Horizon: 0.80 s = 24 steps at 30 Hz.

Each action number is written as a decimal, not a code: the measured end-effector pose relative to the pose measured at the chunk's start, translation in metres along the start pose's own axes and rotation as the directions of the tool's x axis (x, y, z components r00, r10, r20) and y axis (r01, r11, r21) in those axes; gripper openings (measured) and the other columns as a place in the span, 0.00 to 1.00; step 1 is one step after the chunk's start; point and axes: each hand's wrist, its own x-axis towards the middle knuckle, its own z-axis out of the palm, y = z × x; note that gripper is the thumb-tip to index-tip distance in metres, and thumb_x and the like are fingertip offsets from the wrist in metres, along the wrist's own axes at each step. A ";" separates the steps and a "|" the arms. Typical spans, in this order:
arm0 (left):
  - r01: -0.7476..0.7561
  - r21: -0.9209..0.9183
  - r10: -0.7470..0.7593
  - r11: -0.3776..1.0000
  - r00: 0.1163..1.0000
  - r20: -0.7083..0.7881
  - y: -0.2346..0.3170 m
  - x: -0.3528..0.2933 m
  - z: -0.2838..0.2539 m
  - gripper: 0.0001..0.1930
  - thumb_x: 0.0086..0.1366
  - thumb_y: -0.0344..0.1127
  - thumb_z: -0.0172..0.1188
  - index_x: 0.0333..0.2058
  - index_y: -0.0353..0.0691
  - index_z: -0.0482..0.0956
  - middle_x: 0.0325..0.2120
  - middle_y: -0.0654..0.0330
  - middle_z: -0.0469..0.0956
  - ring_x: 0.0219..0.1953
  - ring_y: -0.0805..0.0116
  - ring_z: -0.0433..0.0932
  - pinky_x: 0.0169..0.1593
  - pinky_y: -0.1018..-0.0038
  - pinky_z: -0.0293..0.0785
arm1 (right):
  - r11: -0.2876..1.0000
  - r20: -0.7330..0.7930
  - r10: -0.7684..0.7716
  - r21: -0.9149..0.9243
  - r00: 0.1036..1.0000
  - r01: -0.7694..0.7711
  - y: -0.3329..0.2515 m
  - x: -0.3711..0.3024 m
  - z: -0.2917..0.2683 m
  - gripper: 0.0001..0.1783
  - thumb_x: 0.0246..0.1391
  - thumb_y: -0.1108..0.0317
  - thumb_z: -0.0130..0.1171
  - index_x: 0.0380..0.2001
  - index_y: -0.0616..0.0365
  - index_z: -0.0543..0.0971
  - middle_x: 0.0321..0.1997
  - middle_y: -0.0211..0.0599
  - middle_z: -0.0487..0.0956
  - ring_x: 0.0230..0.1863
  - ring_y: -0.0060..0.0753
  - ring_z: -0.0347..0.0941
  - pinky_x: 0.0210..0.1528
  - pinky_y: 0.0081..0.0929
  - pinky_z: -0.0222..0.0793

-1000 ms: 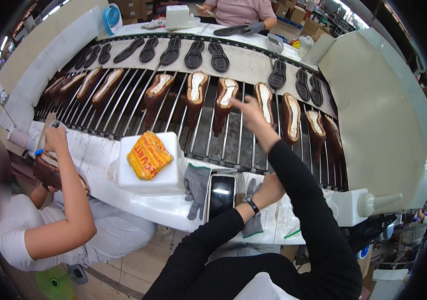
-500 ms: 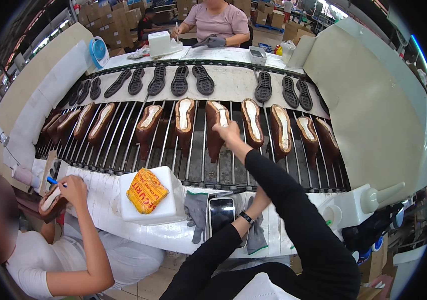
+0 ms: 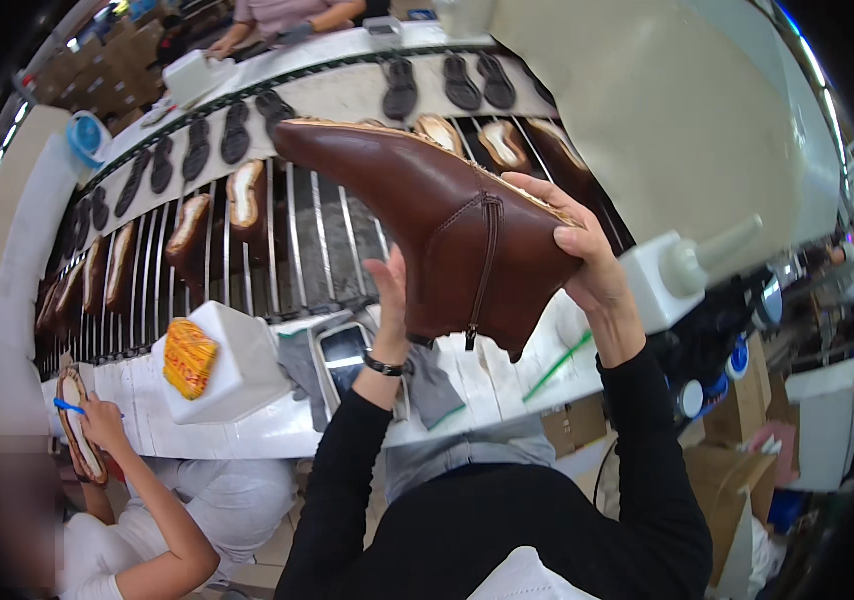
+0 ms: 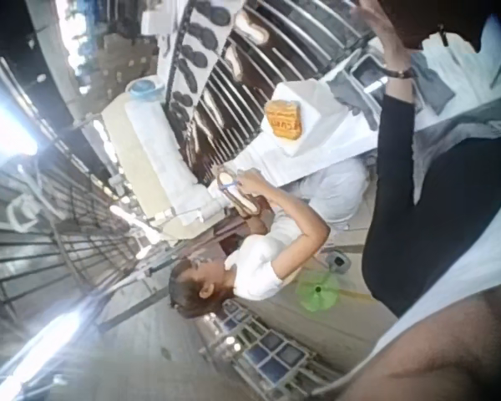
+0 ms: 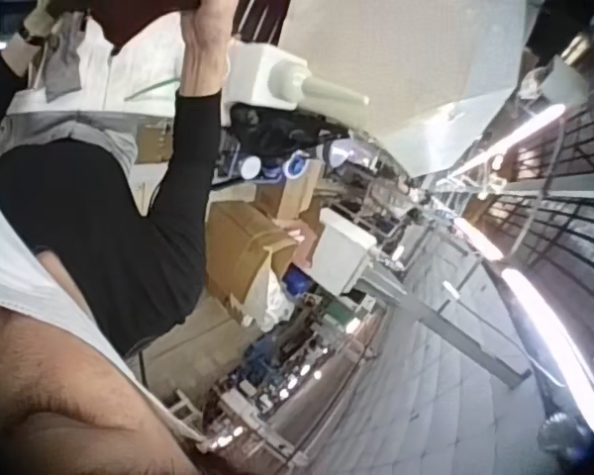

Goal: Applying glue or cleaning solvent to the edges and soles of leather boots on an assembly line.

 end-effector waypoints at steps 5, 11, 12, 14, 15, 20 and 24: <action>-0.001 0.171 0.014 0.985 0.997 -0.071 0.020 -0.014 0.071 0.27 0.58 0.38 0.64 0.53 0.33 0.68 0.47 0.55 0.75 0.49 0.62 0.75 0.56 0.67 0.70 | 0.949 -0.085 -0.078 -0.311 0.993 0.048 0.012 -0.064 -0.028 0.42 0.44 0.65 0.68 0.62 0.62 0.63 0.58 0.43 0.72 0.58 0.29 0.68 0.61 0.27 0.61; -0.112 0.833 0.381 0.542 0.916 -0.125 -0.033 -0.072 0.075 0.32 0.58 0.45 0.65 0.56 0.32 0.66 0.54 0.52 0.68 0.55 0.59 0.68 0.60 0.65 0.63 | 0.930 -0.758 -0.323 -0.365 0.567 0.041 0.074 -0.168 -0.067 0.12 0.59 0.71 0.57 0.45 0.63 0.73 0.43 0.35 0.77 0.39 0.20 0.73 0.43 0.20 0.71; -0.053 0.885 0.356 0.463 0.925 -0.131 -0.051 -0.078 0.060 0.35 0.59 0.47 0.64 0.59 0.33 0.64 0.58 0.50 0.65 0.59 0.57 0.64 0.62 0.64 0.59 | 0.956 -0.827 -0.263 -0.294 0.497 0.016 0.101 -0.185 -0.080 0.10 0.60 0.71 0.56 0.43 0.62 0.74 0.42 0.32 0.77 0.35 0.17 0.72 0.38 0.17 0.70; -0.136 0.991 0.485 0.014 0.867 0.112 -0.072 -0.099 0.033 0.38 0.59 0.52 0.64 0.60 0.33 0.62 0.59 0.50 0.64 0.59 0.56 0.64 0.62 0.63 0.60 | 0.999 -0.897 -0.015 -0.032 0.443 -0.032 0.133 -0.200 -0.068 0.16 0.58 0.69 0.60 0.47 0.62 0.71 0.39 0.32 0.77 0.33 0.18 0.72 0.33 0.16 0.69; -0.129 0.990 0.427 -0.055 0.893 0.140 -0.071 -0.104 0.034 0.40 0.60 0.52 0.62 0.63 0.37 0.55 0.62 0.49 0.59 0.63 0.55 0.58 0.65 0.60 0.56 | 0.998 -0.879 0.058 0.049 0.472 -0.032 0.151 -0.204 -0.067 0.19 0.57 0.69 0.60 0.50 0.63 0.70 0.41 0.32 0.77 0.33 0.19 0.72 0.33 0.16 0.69; -0.019 0.997 0.268 0.080 0.963 -0.003 -0.063 -0.129 0.053 0.42 0.62 0.52 0.56 0.67 0.43 0.47 0.65 0.50 0.53 0.68 0.56 0.53 0.66 0.54 0.53 | 0.974 -0.808 0.169 0.224 0.565 0.029 0.181 -0.186 -0.067 0.17 0.58 0.72 0.59 0.50 0.66 0.72 0.36 0.35 0.81 0.29 0.15 0.69 0.29 0.13 0.62; 0.147 0.945 0.120 0.294 0.975 -0.189 -0.051 -0.150 0.066 0.40 0.64 0.53 0.52 0.68 0.46 0.45 0.66 0.51 0.54 0.68 0.57 0.54 0.65 0.50 0.55 | 0.981 -0.819 0.170 0.191 0.548 -0.018 0.144 -0.189 -0.056 0.12 0.58 0.72 0.58 0.45 0.64 0.75 0.33 0.34 0.81 0.30 0.16 0.70 0.33 0.14 0.63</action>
